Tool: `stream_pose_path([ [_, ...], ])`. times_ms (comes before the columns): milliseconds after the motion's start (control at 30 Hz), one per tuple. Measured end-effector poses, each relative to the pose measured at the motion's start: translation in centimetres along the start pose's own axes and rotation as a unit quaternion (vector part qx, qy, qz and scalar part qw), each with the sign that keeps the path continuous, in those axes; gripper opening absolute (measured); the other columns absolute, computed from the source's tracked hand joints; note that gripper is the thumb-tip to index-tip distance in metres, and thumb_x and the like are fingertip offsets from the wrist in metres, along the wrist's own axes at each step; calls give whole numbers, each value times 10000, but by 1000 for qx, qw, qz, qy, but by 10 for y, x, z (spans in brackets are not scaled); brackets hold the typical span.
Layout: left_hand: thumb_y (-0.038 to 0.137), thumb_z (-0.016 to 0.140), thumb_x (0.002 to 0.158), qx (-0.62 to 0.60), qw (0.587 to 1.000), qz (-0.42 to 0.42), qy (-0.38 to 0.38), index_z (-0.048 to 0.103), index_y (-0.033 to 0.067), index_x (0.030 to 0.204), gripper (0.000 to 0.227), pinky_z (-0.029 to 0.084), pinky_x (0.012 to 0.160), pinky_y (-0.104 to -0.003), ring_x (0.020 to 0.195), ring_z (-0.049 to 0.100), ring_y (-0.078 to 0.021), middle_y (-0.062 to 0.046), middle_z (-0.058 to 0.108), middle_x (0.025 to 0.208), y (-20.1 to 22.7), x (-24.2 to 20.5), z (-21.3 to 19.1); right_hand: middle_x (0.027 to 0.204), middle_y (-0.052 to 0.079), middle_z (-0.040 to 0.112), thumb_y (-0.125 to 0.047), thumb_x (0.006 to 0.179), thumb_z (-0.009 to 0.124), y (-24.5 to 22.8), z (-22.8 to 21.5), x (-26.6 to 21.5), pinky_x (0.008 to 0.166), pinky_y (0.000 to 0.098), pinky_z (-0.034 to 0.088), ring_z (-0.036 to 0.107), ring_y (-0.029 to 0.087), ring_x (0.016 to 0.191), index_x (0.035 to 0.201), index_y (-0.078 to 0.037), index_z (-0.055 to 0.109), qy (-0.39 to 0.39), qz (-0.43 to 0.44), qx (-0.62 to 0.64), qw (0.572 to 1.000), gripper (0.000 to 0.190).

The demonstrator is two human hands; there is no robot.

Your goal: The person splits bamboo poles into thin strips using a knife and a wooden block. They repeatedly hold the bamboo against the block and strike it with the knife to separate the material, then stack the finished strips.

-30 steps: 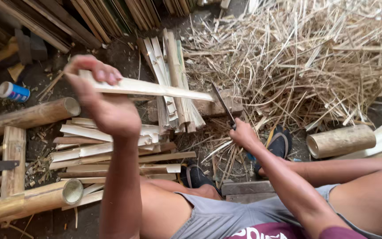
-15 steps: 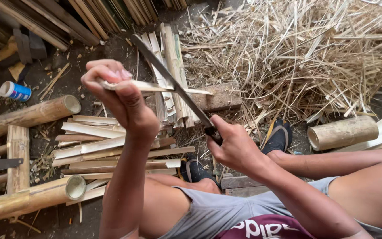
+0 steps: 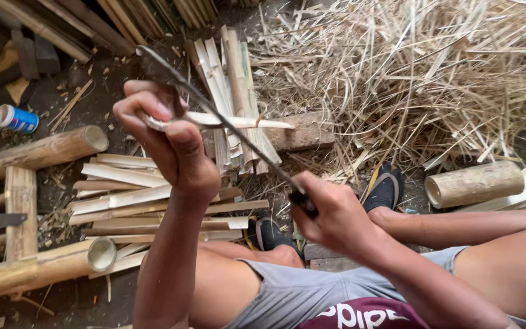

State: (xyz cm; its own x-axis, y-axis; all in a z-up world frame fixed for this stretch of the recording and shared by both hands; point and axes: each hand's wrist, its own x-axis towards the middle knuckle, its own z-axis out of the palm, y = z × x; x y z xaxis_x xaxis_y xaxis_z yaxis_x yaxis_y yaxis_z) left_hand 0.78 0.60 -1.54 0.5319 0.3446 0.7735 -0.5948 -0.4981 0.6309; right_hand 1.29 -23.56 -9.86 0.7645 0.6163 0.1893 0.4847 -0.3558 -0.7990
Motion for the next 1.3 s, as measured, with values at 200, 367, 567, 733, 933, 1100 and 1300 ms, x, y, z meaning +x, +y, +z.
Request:
stream_pose_path([
  [200,523,550,1135,-81,997,-15,10,360,111,1097,455,352,766,-254,830,357,-113,-27,373,1009,-13,14,-7,698,217,691,-106,875,632,112,38,29,554,451,552,679,337,579,1131,-25,575,-133,256,-139,948,275],
  [367,510,559,1129,-97,995,-14,3,344,112,1084,455,357,753,-260,817,360,-116,-34,374,989,-21,21,-9,748,157,696,-89,894,590,115,38,-4,480,432,569,673,271,508,1163,-40,562,-153,314,-3,937,274],
  [567,464,562,1157,-101,994,-25,-28,347,107,1123,419,343,730,-243,789,343,-111,-28,365,978,-26,24,-11,666,151,666,-75,913,682,72,54,-12,448,336,461,589,187,493,1012,-20,589,-8,10,34,999,147],
  [733,416,552,1173,-80,996,-24,-6,339,128,1120,363,341,675,-234,746,339,-104,-14,372,957,-33,30,-21,815,184,715,-69,930,579,194,93,19,477,406,510,595,234,522,1340,-91,509,-158,399,-16,903,417],
  [933,419,569,1182,-62,998,2,25,348,124,1083,382,344,675,-230,736,361,-106,-27,410,954,-19,31,-4,753,253,711,-178,900,654,158,54,26,655,522,532,699,400,662,1113,-46,591,-142,301,-101,938,258],
  [1100,423,634,1125,-24,998,-14,54,349,129,1084,412,302,678,-227,757,335,-95,-19,377,946,5,7,33,651,212,663,-137,858,668,-9,-16,13,545,467,521,698,374,607,1043,-32,570,-33,111,43,992,234],
  [1300,398,666,1112,-45,997,-3,67,356,122,1069,417,261,661,-247,733,325,-91,-23,385,939,16,6,40,626,182,637,-99,882,670,-49,-32,29,481,438,490,675,331,523,982,-19,534,-39,148,66,986,188],
])
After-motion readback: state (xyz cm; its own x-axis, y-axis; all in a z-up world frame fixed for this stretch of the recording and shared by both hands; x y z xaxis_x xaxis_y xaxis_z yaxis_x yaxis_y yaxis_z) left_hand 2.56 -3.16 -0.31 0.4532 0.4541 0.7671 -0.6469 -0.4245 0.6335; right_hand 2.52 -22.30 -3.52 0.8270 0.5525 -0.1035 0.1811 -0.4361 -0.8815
